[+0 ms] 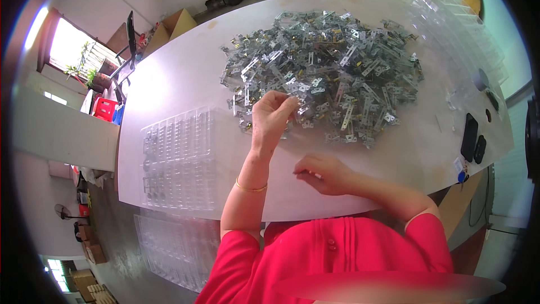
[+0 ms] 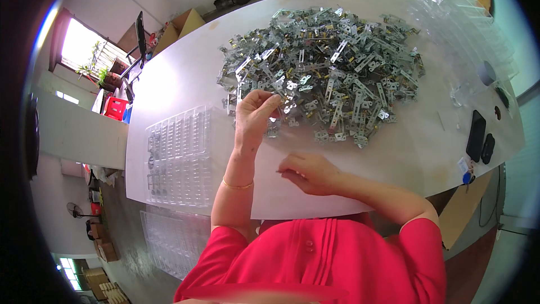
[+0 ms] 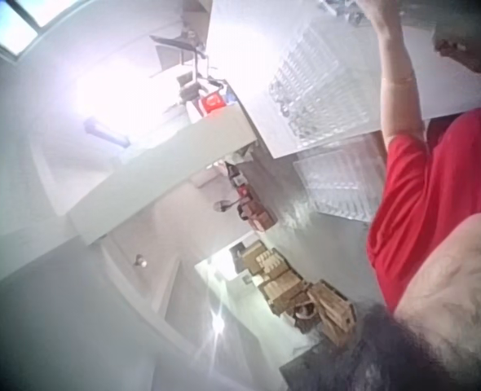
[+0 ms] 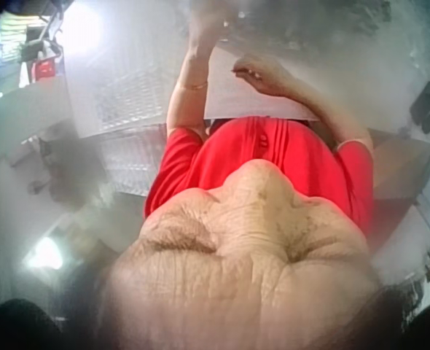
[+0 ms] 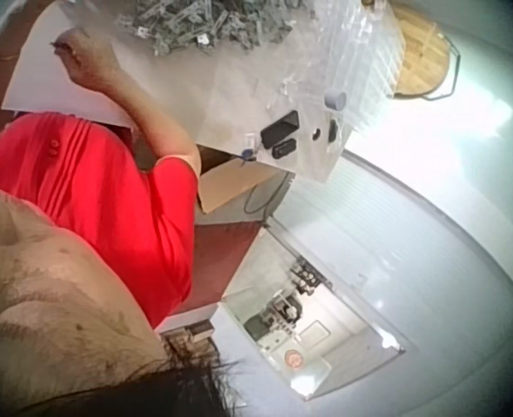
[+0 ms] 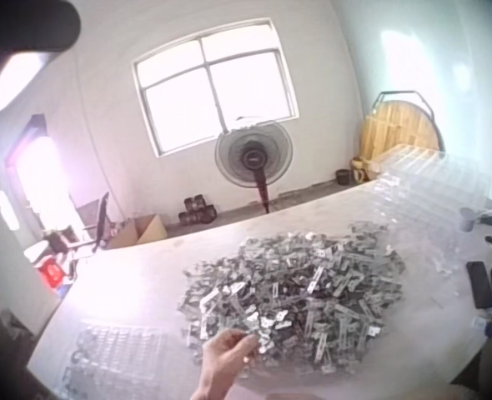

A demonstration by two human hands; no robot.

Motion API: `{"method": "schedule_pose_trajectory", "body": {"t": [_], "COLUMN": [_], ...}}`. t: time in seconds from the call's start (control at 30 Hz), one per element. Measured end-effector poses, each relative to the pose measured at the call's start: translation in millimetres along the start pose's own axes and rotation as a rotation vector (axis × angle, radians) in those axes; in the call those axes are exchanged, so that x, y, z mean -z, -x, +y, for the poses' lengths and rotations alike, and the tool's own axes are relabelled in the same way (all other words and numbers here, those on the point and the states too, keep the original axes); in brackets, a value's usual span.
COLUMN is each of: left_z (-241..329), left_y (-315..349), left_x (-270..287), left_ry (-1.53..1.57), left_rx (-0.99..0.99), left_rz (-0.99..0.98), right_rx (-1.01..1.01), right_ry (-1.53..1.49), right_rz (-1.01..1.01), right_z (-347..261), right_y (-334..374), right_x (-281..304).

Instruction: The person picks up a metal bracket from a pile, inserts a small metal pin into it by hand, and places the assembled piece into a plastic tray, repeating the process for multiple items.

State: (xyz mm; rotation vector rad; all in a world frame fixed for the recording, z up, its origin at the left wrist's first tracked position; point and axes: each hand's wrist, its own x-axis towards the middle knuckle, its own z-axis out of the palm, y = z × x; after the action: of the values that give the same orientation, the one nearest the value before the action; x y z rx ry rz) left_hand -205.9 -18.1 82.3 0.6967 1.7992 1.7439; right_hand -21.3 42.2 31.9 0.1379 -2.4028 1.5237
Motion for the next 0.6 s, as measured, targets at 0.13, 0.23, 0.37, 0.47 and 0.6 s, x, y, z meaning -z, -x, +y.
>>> {"method": "schedule_pose_trajectory", "body": {"t": [0.13, 0.23, 0.37, 0.47, 0.6], "left_z": [-4, -4, -12, -30, -37], "left_y": [8, 22, 37, 42, 49], "left_x": [11, 16, 22, 29, 27], "left_ry": [-0.089, -0.042, 0.254, 0.354, 0.535], "left_rx": [-0.021, -0.068, 0.004, 0.069, 0.161], "left_rz": [0.080, 0.083, -0.112, -0.170, -0.176], "right_rx": [0.071, 0.019, 0.024, -0.055, -0.154], "right_ry": [0.103, 0.053, 0.012, -0.069, -0.087], "right_rz": [0.315, 0.492, 0.605, 0.603, 0.569], "right_z": [-12, -18, -8, -12, -13], "right_y": [-15, -29, -39, -45, -47], "right_x": [21, 29, 28, 24, 15]}}
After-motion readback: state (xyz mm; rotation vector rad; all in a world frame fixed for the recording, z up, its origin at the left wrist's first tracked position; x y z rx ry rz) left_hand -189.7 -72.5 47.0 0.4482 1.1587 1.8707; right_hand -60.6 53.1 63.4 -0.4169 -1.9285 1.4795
